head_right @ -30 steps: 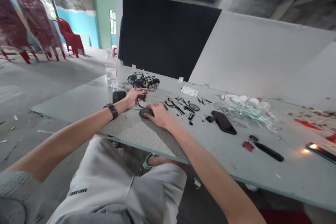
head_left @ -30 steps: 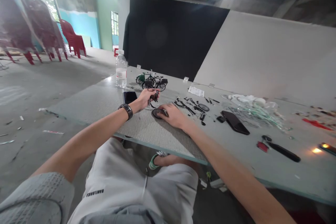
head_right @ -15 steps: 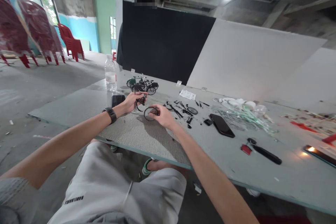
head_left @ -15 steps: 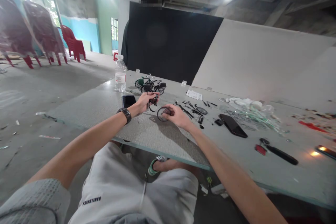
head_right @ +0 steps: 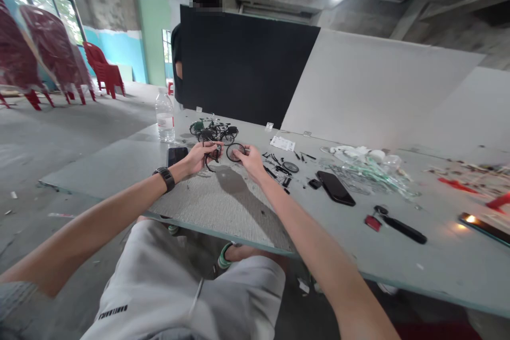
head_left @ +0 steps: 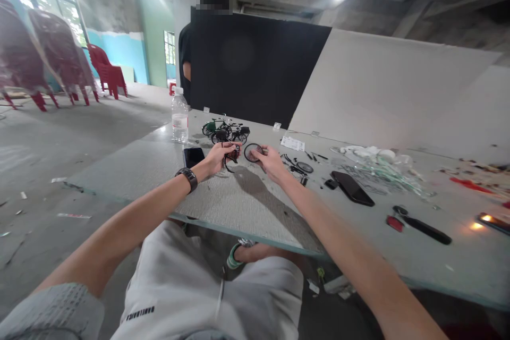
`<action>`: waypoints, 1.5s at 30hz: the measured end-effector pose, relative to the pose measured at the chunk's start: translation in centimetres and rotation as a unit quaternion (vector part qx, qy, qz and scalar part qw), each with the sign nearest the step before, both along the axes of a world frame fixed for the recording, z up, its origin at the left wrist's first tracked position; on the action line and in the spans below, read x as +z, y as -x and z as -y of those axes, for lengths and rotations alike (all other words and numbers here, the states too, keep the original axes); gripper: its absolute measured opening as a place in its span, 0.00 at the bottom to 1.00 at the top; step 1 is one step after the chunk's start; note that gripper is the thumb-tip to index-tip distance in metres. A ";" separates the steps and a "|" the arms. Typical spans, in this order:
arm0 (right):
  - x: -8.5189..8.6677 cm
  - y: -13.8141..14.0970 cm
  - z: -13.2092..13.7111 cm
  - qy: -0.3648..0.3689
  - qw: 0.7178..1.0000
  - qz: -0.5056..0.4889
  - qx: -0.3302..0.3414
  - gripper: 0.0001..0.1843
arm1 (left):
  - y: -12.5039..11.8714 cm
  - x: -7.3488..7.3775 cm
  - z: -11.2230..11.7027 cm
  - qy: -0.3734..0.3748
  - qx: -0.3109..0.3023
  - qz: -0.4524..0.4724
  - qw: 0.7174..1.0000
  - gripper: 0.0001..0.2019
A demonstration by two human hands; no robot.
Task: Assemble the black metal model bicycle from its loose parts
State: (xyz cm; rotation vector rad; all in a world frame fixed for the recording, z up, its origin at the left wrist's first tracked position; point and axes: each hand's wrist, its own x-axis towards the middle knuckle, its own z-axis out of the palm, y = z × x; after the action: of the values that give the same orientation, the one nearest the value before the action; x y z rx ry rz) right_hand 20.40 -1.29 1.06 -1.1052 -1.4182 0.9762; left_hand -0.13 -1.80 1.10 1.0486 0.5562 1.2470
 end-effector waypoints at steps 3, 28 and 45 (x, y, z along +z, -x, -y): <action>0.1 0.3 0.7 0.048 0.994 -0.092 0.023 0.23 | 0.0 0.0 0.0 0.009 0.004 0.012 1.000 0.08; -1.2 1.6 2.9 0.015 0.999 -0.027 0.043 0.29 | -0.2 0.6 1.0 0.015 0.005 -0.013 1.000 0.08; 0.0 3.6 4.6 -0.001 0.996 0.019 0.093 0.25 | -1.3 -0.7 0.2 -0.019 0.008 -0.048 0.999 0.01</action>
State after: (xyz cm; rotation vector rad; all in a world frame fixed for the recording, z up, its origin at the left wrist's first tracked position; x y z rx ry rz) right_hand 16.80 -5.89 1.06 -1.0085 -1.5726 1.0896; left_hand 1.17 -1.98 0.43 1.1436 0.6173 1.2298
